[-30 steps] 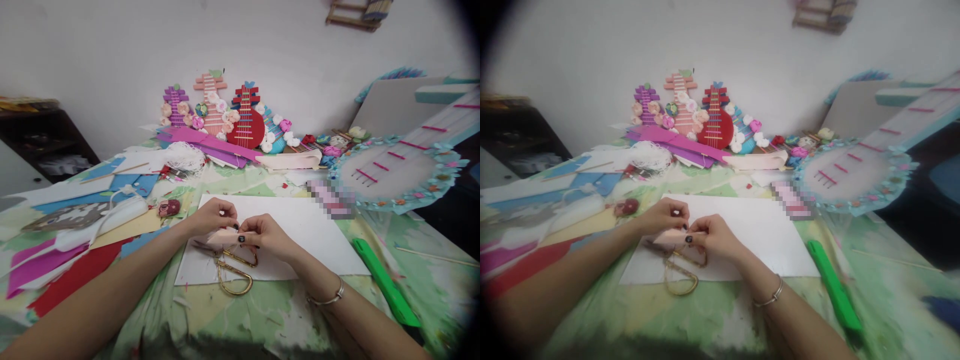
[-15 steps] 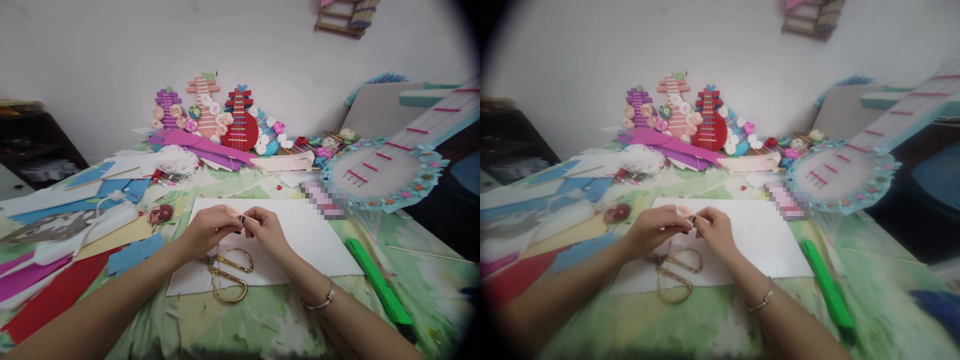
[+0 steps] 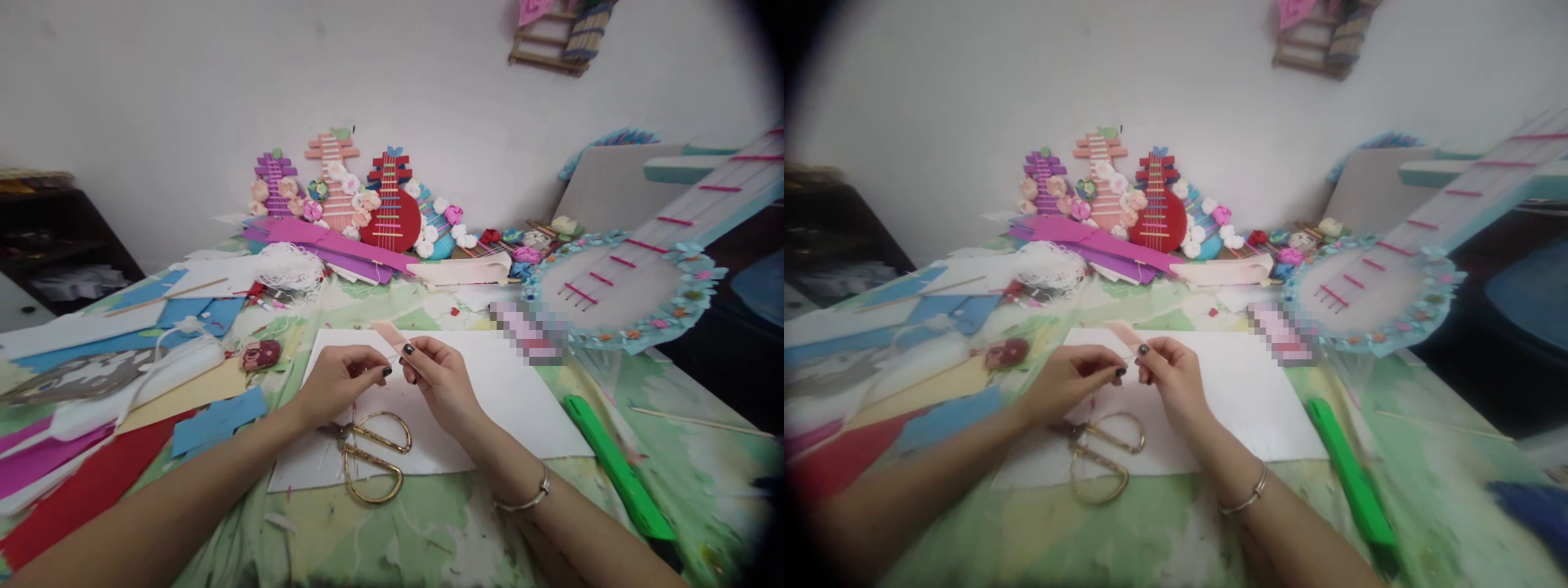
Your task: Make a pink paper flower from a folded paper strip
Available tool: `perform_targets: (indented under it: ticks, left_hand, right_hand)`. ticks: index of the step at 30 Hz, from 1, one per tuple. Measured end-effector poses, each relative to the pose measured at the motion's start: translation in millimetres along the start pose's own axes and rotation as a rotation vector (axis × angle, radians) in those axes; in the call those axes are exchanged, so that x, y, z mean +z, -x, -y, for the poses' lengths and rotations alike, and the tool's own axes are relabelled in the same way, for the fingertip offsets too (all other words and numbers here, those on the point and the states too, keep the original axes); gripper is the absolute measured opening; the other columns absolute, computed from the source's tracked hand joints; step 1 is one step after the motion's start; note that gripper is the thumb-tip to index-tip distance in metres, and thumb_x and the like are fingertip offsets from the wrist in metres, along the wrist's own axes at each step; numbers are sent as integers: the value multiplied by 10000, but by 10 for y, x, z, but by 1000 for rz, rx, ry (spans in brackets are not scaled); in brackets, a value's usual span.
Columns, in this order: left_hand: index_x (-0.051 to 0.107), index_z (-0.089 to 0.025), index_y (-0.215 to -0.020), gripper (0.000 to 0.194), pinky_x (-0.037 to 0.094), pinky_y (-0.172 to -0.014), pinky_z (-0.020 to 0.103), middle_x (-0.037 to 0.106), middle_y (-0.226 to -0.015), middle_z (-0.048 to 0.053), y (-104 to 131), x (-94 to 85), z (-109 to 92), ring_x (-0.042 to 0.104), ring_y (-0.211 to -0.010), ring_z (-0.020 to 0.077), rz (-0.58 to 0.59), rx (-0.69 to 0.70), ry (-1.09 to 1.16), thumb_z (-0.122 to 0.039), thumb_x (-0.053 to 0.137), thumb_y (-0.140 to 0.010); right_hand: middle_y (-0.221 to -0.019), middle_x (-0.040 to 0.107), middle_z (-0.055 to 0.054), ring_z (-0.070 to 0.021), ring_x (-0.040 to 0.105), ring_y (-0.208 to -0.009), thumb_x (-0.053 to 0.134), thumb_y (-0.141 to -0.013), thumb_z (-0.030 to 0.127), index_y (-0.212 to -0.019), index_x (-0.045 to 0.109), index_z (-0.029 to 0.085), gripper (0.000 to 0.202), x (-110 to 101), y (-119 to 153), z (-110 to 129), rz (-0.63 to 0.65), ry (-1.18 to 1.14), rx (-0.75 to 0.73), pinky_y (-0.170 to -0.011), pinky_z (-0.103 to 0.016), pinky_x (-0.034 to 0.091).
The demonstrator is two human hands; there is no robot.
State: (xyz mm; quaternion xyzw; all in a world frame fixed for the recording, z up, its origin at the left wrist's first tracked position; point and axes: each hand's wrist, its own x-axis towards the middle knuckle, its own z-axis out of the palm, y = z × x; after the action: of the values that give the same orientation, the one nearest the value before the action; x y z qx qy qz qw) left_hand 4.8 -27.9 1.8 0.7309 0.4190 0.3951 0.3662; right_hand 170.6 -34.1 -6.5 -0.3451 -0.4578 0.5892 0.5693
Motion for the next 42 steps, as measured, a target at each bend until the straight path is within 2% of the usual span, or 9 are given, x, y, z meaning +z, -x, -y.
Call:
perform_targets:
  ticks: [5, 11, 14, 19, 23, 29, 33, 38, 42]
  left_hand:
    - [663, -124, -720, 194, 340, -457, 192, 545, -504, 5, -44, -43, 40, 474, -460, 100, 46, -114, 157, -315, 647, -688]
    - [643, -130, -647, 184, 236, -428, 191, 428, -473, -37, -71, -128, 64, 323, -441, 56, -38, -118, 251, -310, 677, -654]
    - [657, -130, -655, 151, 192, -418, 196, 395, -449, -48, -98, -164, 90, 271, -427, 46, -32, -155, 318, -278, 682, -641]
    - [660, -120, -610, 106, 216, -420, 187, 430, -461, -33, -121, -143, 149, 301, -438, 48, 101, -258, 361, -220, 691, -595]
    - [661, -110, -639, 147, 227, -418, 179, 439, -470, -32, -125, -113, 161, 311, -437, 47, 102, -308, 384, -244, 698, -591]
    - [641, -98, -679, 186, 286, -444, 187, 505, -547, -10, -140, -124, 112, 384, -485, 71, 67, -261, 321, -255, 685, -591]
    - [619, -107, -727, 190, 294, -458, 183, 479, -543, -34, -146, -150, 103, 383, -492, 70, 115, -260, 302, -240, 654, -596]
    - [615, -101, -662, 147, 307, -462, 186, 507, -516, -25, -136, -151, 98, 425, -490, 79, 151, -263, 253, -233, 640, -602]
    - [606, -107, -675, 184, 357, -498, 193, 569, -582, -4, -133, -133, 132, 479, -527, 88, 181, -262, 336, -270, 671, -620]
  right_hand:
    - [-610, 534, 13, -72, 431, -507, 672, -671, 281, -708, 584, 151, 162, 12, 14, 36, -3, -61, 13, -514, -234, 332]
    - [-626, 533, 10, -71, 415, -507, 675, -672, 279, -703, 583, 158, 155, -10, 12, 55, -8, -68, -13, -505, -237, 322]
    - [-640, 537, 8, -71, 416, -513, 666, -688, 263, -713, 579, 159, 138, -20, 8, 55, 10, -84, -15, -509, -237, 315]
    - [-642, 541, 8, -71, 417, -512, 682, -678, 266, -723, 577, 162, 154, 2, 35, 73, 73, -103, 6, -500, -233, 299]
    - [-615, 535, 12, -68, 419, -488, 697, -652, 278, -701, 574, 159, 178, 28, 64, 94, 134, -113, 68, -489, -232, 292]
    - [-571, 512, 21, -74, 418, -480, 682, -669, 277, -711, 577, 154, 167, 5, 67, 58, 234, -41, 106, -492, -232, 303]
    - [-601, 526, 9, -92, 456, -558, 672, -678, 247, -706, 588, 147, 133, -21, 53, 33, 238, 24, 50, -552, -236, 343]
    - [-603, 570, -10, -107, 505, -553, 642, -709, 255, -711, 575, 146, 128, -25, 59, 38, 339, 5, 123, -564, -247, 367]
    - [-603, 585, -12, -103, 519, -536, 635, -711, 247, -718, 589, 138, 119, -30, 71, 26, 397, 80, 154, -573, -251, 395]
